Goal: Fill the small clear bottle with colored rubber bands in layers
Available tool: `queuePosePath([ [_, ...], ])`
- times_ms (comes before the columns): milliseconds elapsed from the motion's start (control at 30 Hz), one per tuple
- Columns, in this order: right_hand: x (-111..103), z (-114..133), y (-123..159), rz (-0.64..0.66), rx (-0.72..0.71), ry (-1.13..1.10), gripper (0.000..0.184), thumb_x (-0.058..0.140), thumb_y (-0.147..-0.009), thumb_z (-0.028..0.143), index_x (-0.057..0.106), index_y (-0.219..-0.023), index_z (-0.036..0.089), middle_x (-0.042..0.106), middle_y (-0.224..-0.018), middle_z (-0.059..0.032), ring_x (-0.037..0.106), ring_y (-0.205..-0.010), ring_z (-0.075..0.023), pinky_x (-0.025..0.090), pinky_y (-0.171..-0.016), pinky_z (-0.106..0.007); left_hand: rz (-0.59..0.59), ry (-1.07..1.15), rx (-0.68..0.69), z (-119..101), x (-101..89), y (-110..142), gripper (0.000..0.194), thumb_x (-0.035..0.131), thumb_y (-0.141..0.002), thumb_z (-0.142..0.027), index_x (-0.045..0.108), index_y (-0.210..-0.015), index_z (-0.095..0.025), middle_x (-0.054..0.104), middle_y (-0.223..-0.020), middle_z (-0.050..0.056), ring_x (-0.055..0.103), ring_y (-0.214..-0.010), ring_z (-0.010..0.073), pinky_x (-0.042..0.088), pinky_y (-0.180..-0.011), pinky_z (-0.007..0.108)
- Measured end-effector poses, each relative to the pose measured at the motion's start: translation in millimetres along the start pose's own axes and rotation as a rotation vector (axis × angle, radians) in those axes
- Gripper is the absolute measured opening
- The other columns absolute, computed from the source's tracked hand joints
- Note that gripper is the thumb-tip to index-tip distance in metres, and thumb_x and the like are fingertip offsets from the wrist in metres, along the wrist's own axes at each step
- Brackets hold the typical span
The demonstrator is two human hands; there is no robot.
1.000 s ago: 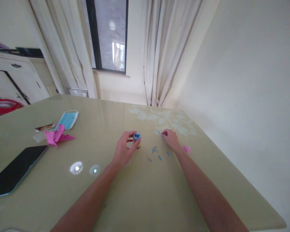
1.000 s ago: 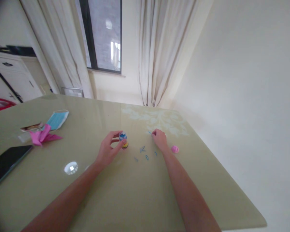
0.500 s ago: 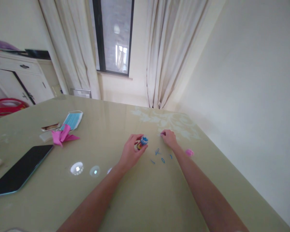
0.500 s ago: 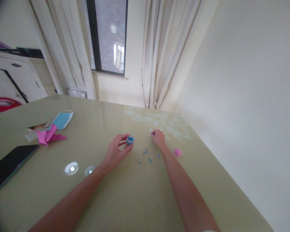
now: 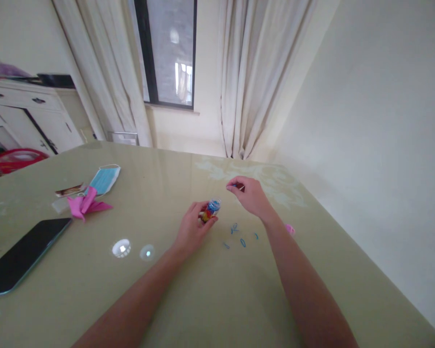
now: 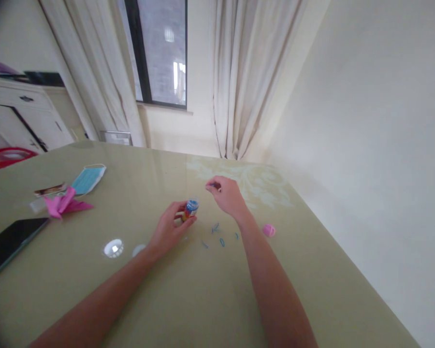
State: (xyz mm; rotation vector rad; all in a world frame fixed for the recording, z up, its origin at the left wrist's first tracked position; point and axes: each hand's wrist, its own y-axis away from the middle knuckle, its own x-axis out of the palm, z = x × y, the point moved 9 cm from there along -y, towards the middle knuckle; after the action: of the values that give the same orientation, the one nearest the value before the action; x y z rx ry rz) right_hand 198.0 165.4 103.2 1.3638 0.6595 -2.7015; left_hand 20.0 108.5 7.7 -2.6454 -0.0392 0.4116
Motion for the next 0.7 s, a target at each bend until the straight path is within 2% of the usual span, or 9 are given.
queuePosePath([
  [100, -5, 51, 8, 0.063, -0.185, -0.047, 0.007, 0.074, -0.094, 0.018, 0.08, -0.091, 0.019, 0.078, -0.088, -0.003, 0.067, -0.077, -0.0155, 0.047, -0.076, -0.027, -0.051, -0.065, -0.013, -1, -7.5, 2, 0.033, 0.076, -0.091, -0.033, 0.068, -0.121, -0.023, 0.069, -0.115, 0.007, 0.071, -0.103, 0.0227, 0.061, -0.088, 0.038],
  [167, 2, 64, 14, 0.14, -0.201, -0.015, 0.007, 0.076, -0.092, 0.014, 0.081, -0.09, 0.019, 0.078, -0.086, -0.0025, 0.067, -0.078, -0.0154, 0.045, -0.075, -0.027, -0.077, -0.102, -0.018, 0, -12.1, 3, 0.032, 0.076, -0.091, -0.033, 0.068, -0.12, -0.023, 0.069, -0.115, 0.007, 0.071, -0.102, 0.0222, 0.06, -0.087, 0.037],
  [367, 13, 59, 16, 0.24, -0.127, 0.04, 0.009, 0.078, -0.09, 0.018, 0.086, -0.092, 0.023, 0.08, -0.083, -0.0016, 0.069, -0.076, -0.0158, 0.045, -0.072, -0.027, -0.092, -0.157, 0.076, -8, -18.0, 2, 0.029, 0.077, -0.09, -0.027, 0.071, -0.118, -0.023, 0.07, -0.112, 0.006, 0.069, -0.102, 0.0219, 0.057, -0.092, 0.037],
  [700, 9, 62, 19, 0.243, -0.077, 0.046, 0.004, 0.084, -0.085, 0.018, 0.082, -0.086, 0.021, 0.08, -0.08, -0.0017, 0.073, -0.076, -0.0167, 0.049, -0.071, -0.026, -0.077, -0.148, 0.105, -13, -17.6, 3, 0.03, 0.077, -0.088, -0.025, 0.072, -0.117, -0.024, 0.07, -0.11, 0.005, 0.069, -0.1, 0.0215, 0.057, -0.09, 0.036],
])
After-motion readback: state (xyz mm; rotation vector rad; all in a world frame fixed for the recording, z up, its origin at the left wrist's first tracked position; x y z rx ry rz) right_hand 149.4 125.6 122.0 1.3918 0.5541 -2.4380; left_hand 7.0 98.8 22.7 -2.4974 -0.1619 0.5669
